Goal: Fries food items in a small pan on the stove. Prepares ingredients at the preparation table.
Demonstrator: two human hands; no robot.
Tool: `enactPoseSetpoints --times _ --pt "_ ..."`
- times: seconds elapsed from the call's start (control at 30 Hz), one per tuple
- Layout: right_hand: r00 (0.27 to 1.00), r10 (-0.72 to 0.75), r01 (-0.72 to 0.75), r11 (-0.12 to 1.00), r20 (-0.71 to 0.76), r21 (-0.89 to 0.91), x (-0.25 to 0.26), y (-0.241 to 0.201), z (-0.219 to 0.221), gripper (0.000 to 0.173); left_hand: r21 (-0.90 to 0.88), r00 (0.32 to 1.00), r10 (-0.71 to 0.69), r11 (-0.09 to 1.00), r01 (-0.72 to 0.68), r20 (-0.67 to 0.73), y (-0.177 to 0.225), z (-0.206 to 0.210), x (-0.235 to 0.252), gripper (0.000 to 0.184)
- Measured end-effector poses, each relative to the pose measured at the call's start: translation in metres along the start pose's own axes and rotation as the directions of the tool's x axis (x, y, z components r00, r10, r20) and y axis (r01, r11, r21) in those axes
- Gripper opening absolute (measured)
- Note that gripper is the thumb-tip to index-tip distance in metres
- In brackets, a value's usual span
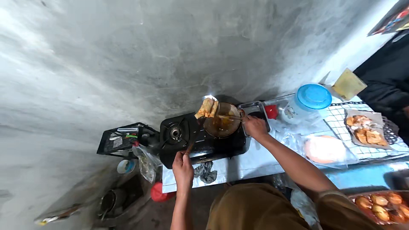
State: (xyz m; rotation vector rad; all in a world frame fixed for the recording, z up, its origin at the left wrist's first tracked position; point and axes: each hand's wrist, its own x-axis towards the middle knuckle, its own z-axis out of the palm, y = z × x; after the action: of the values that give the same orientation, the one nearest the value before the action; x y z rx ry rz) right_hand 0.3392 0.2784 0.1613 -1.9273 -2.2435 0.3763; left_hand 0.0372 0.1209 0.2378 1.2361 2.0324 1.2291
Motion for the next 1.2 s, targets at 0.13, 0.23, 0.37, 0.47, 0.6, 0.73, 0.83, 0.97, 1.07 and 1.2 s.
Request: enactPoseSetpoints --times 0.13,0.23,0.37,0.47,0.6,0.73,0.83,0.97,1.07,1.2 --pt "0.989 0.108 -0.122 0.983 0.101 0.14 -0.002 0.016 -0.025 0.032 0.071 0.998 -0.062 0.995 0.063 -0.017 -0.012 0.001 -0.009 0.024" --pt "0.978 0.183 -0.2 0.96 0.099 0.198 0.002 0.029 -0.037 0.031 0.131 0.996 -0.087 0.987 0.09 -0.022 -0.017 0.0 -0.015 0.025" --pt "0.99 0.142 -0.134 0.962 -0.016 0.237 0.012 0.034 -0.056 0.029 0.155 0.995 -0.101 0.983 0.101 -0.006 -0.024 -0.001 -0.02 0.025" --pt "0.985 -0.08 0.109 0.976 -0.154 0.189 0.027 0.033 -0.065 0.027 0.169 0.995 -0.1 0.981 0.094 0.026 -0.028 -0.001 -0.023 0.026" --pt "0.837 -0.482 0.48 0.874 -0.258 -0.078 0.059 0.019 -0.085 0.024 0.173 0.993 -0.093 0.982 0.079 0.072 -0.031 -0.002 -0.026 0.027" --pt "0.696 -0.705 0.674 0.707 -0.137 -0.216 0.089 -0.004 -0.106 0.021 0.175 0.989 -0.09 0.982 0.068 0.12 -0.031 -0.003 -0.028 0.027" --pt "0.632 -0.775 0.747 0.619 -0.03 -0.243 0.106 -0.014 -0.109 0.02 0.174 0.991 -0.066 0.984 0.045 0.12 -0.033 -0.001 -0.028 0.026" --pt "0.694 -0.715 0.709 0.659 0.082 -0.249 0.112 -0.015 -0.127 0.024 0.204 0.991 -0.062 0.978 0.037 0.117 -0.034 0.0 -0.026 0.026" --pt "0.817 -0.572 0.571 0.789 0.069 -0.226 0.102 0.002 -0.144 0.025 0.208 0.993 -0.055 0.978 0.032 0.107 -0.038 -0.001 -0.023 0.026" --pt "0.965 -0.235 0.254 0.95 0.12 -0.18 0.077 0.025 -0.129 0.026 0.214 0.994 -0.059 0.976 0.039 0.088 -0.03 -0.008 -0.017 0.028"
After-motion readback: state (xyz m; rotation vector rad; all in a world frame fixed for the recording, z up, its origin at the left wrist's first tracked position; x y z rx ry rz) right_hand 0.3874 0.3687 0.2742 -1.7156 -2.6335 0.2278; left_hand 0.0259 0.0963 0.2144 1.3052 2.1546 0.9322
